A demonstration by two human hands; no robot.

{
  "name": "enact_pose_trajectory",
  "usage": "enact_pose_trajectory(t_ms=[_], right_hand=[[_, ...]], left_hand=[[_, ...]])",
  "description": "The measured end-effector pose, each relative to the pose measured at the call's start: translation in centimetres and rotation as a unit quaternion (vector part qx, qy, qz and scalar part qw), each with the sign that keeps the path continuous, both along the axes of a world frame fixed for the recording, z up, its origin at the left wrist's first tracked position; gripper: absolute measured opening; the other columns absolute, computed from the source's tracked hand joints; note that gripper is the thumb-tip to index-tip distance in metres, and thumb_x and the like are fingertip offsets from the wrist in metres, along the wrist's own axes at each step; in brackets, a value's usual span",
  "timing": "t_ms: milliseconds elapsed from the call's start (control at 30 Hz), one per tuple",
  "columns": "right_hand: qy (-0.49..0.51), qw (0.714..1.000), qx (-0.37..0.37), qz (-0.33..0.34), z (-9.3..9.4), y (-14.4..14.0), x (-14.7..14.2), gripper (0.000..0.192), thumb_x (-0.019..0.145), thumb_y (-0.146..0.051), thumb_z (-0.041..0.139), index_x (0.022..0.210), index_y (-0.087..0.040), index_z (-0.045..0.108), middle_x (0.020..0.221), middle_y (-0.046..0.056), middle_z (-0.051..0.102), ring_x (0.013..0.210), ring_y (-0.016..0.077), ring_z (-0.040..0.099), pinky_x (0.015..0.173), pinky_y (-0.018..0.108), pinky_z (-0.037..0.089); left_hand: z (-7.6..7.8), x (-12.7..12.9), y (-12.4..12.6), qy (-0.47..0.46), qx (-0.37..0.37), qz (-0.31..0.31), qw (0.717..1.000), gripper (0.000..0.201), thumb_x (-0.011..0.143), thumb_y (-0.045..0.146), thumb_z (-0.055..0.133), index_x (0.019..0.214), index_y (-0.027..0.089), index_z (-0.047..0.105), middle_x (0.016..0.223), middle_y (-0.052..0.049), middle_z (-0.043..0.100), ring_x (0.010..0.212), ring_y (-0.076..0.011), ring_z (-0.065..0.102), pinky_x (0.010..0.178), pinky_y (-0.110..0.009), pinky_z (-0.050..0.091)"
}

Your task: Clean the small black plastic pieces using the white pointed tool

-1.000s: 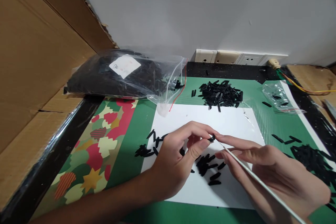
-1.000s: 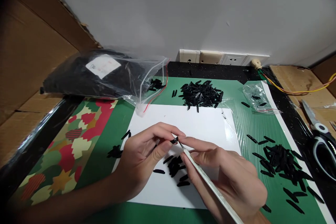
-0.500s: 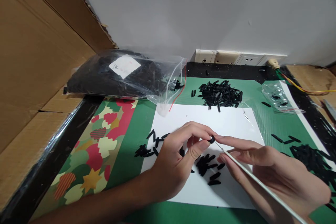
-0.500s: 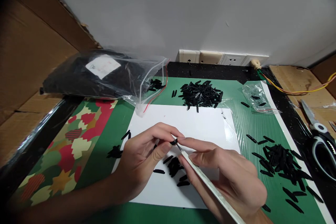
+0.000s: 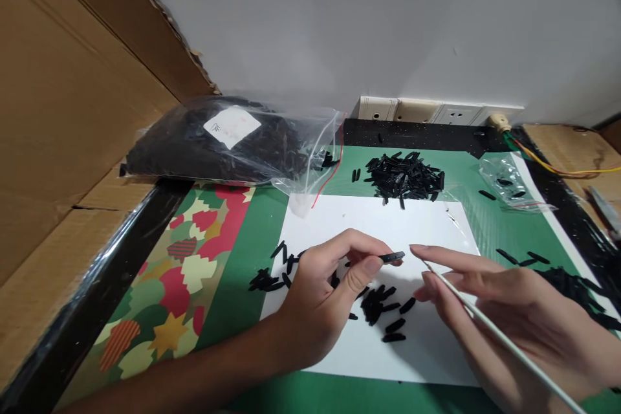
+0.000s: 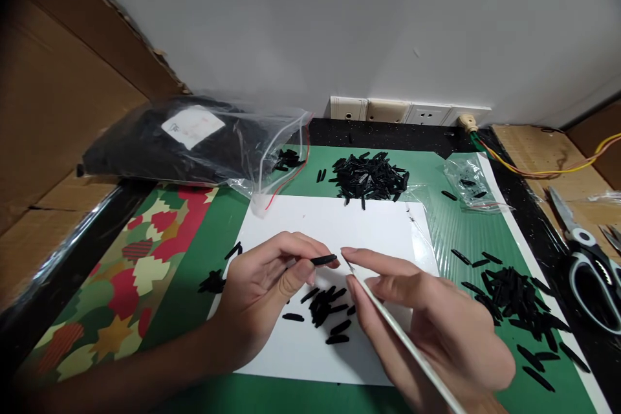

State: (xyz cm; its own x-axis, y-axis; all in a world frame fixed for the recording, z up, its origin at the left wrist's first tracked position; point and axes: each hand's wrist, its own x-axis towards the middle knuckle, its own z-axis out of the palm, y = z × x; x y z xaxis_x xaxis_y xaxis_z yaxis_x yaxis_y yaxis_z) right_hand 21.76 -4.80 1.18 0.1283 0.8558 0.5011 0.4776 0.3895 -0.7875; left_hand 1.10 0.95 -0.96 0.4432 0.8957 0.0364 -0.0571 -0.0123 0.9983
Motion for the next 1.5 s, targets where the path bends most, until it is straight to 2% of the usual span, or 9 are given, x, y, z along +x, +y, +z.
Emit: enact_pose_trajectory(t_ms=[100, 233, 400, 500, 600, 800, 1033, 1267, 1500], right_hand=[[0.048, 0.998, -0.034, -0.002, 0.4, 0.4, 0.1, 0.02, 0.09, -0.01, 0.083, 0.088, -0.025, 0.071, 0.08, 0.001, 0.083, 0.102, 0.0282, 0.086, 0.07, 0.025, 0.071], [0.07, 0.996, -0.052, 0.028, 0.4, 0.9, 0.1, 0.016, 0.092, -0.014, 0.083, 0.088, -0.025, 0.073, 0.087, -0.001, 0.083, 0.105, 0.0222, 0.084, 0.078, 0.022, 0.067], [0.114, 0.987, -0.081, 0.074, -0.1, 1.3, -0.4, 0.018, 0.092, -0.013, 0.082, 0.081, -0.024, 0.072, 0.094, 0.002, 0.083, 0.102, 0.02, 0.082, 0.074, 0.021, 0.064], [0.132, 0.984, -0.108, 0.057, -0.2, 1.3, -0.7, 0.018, 0.093, -0.017, 0.083, 0.08, -0.024, 0.073, 0.099, 0.004, 0.084, 0.102, 0.0214, 0.083, 0.07, 0.02, 0.064], [0.166, 0.978, -0.127, 0.019, -0.3, 1.5, -0.8, 0.018, 0.094, -0.021, 0.083, 0.079, -0.024, 0.073, 0.098, 0.005, 0.084, 0.095, 0.0216, 0.084, 0.063, 0.019, 0.064], [0.205, 0.968, -0.145, 0.002, -0.4, 2.1, -0.1, 0.018, 0.097, -0.025, 0.083, 0.081, -0.023, 0.073, 0.098, 0.005, 0.085, 0.054, 0.0122, 0.074, 0.048, 0.02, 0.061], [0.267, 0.947, -0.163, 0.069, -0.9, 1.8, 0.2, 0.015, 0.097, -0.025, 0.083, 0.085, -0.023, 0.073, 0.103, 0.005, 0.083, 0.056, 0.0132, 0.075, 0.048, 0.023, 0.063], [0.135, 0.984, -0.105, 0.049, -0.4, 1.6, 0.1, 0.017, 0.095, -0.019, 0.081, 0.081, -0.025, 0.073, 0.099, 0.003, 0.083, 0.104, 0.0187, 0.081, 0.074, 0.018, 0.065], [0.08, 0.993, -0.048, 0.067, 0.0, 1.1, -0.3, 0.018, 0.092, -0.007, 0.08, 0.088, -0.023, 0.073, 0.105, 0.001, 0.086, 0.096, 0.0153, 0.084, 0.083, 0.019, 0.066]], left_hand=[[0.0, 0.0, 0.0, 0.007, -0.015, 0.009, 1.0, 0.016, 0.11, 0.034, 0.065, 0.11, 0.023, 0.076, 0.107, -0.005, 0.075, 0.093, -0.0175, 0.069, 0.077, -0.029, 0.05], [0.1, 0.2, 0.1, 0.019, -0.001, 0.003, 1.0, 0.018, 0.11, 0.036, 0.064, 0.107, 0.023, 0.075, 0.103, -0.004, 0.075, 0.097, -0.0187, 0.07, 0.083, -0.031, 0.05], [0.1, 0.3, 0.1, 0.023, 0.032, -0.009, 0.999, 0.015, 0.11, 0.034, 0.064, 0.106, 0.024, 0.074, 0.102, -0.003, 0.077, 0.099, -0.0179, 0.07, 0.083, -0.031, 0.049], [0.2, 0.4, 0.1, 0.024, 0.031, -0.01, 0.999, 0.016, 0.111, 0.035, 0.064, 0.105, 0.025, 0.075, 0.101, -0.002, 0.078, 0.096, -0.0169, 0.07, 0.081, -0.03, 0.049], [0.2, 0.3, 0.1, 0.025, 0.023, -0.009, 0.999, 0.018, 0.111, 0.038, 0.064, 0.105, 0.025, 0.075, 0.102, -0.002, 0.078, 0.095, -0.0169, 0.07, 0.079, -0.03, 0.049], [0.3, 0.4, 0.2, 0.045, 0.016, -0.004, 0.999, 0.024, 0.111, 0.043, 0.063, 0.102, 0.024, 0.074, 0.101, -0.003, 0.078, 0.095, -0.0182, 0.07, 0.079, -0.032, 0.048], [0.4, 0.4, 0.2, 0.048, 0.017, -0.004, 0.999, 0.026, 0.109, 0.045, 0.064, 0.101, 0.022, 0.075, 0.098, -0.004, 0.077, 0.091, -0.0179, 0.068, 0.076, -0.032, 0.047], [0.2, 0.3, 0.2, 0.064, 0.038, 0.002, 0.997, 0.023, 0.11, 0.041, 0.063, 0.101, 0.022, 0.072, 0.095, -0.002, 0.074, 0.088, -0.0159, 0.066, 0.077, -0.031, 0.047], [0.1, 0.4, 0.2, 0.072, 0.068, 0.001, 0.995, 0.017, 0.111, 0.033, 0.061, 0.101, 0.023, 0.07, 0.093, 0.0, 0.071, 0.085, -0.0141, 0.063, 0.077, -0.03, 0.045]])
